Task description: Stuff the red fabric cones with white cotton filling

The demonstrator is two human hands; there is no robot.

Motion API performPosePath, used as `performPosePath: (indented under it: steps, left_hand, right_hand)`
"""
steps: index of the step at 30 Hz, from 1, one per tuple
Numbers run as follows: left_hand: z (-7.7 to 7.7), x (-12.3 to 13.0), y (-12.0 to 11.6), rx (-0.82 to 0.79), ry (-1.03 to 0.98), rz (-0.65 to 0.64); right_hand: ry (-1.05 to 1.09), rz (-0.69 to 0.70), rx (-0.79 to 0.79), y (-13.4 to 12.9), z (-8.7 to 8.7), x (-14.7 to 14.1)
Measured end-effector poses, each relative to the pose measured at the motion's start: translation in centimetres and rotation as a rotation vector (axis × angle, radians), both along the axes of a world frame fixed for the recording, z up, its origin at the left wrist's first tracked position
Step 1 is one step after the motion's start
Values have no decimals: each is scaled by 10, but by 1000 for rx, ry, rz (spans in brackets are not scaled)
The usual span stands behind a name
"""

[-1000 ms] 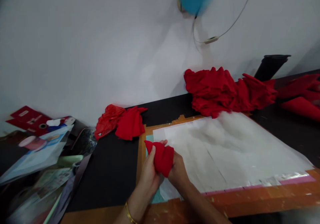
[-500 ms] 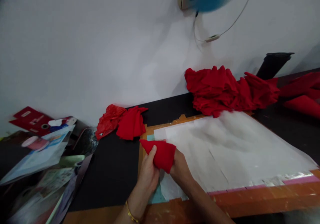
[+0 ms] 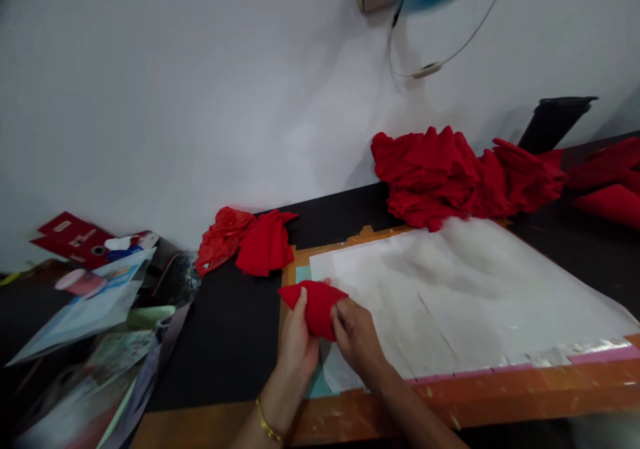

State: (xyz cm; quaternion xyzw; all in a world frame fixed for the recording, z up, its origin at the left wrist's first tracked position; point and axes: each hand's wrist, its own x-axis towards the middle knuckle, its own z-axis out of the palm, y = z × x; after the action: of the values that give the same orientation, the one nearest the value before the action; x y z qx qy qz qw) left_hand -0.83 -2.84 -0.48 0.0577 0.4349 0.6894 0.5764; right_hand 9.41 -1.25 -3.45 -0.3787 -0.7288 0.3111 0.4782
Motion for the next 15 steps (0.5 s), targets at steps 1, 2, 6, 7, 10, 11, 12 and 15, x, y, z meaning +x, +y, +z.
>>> performPosePath:
  steps: [1, 2, 6, 7, 10, 11, 12, 15]
  left_hand:
    - [2, -2, 2, -10, -33, 1]
    - [3, -4, 3, -23, -66, -2]
    - [4, -10, 6, -32, -184, -57]
    - [2, -13, 5, -19, -204, -64]
    - [-2, -23, 5, 2, -236, -47]
    - [-3, -26, 5, 1, -243, -35]
    - [-4, -30, 5, 0, -251, -23]
    - [-3, -33, 6, -7, -275, 5]
  right_hand:
    - [-3, -3, 2, -1, 1, -1]
    - [-4, -2, 1, -1, 2, -2]
    - [25, -26, -96, 4, 2, -5]
    - [38, -21, -131, 5, 2, -3]
    - [78, 22, -164, 5, 10, 8]
    - [85, 16, -138, 2, 14, 13]
    - [85, -1, -96, 0, 18, 18]
    - [58, -10, 94, -11, 26, 25]
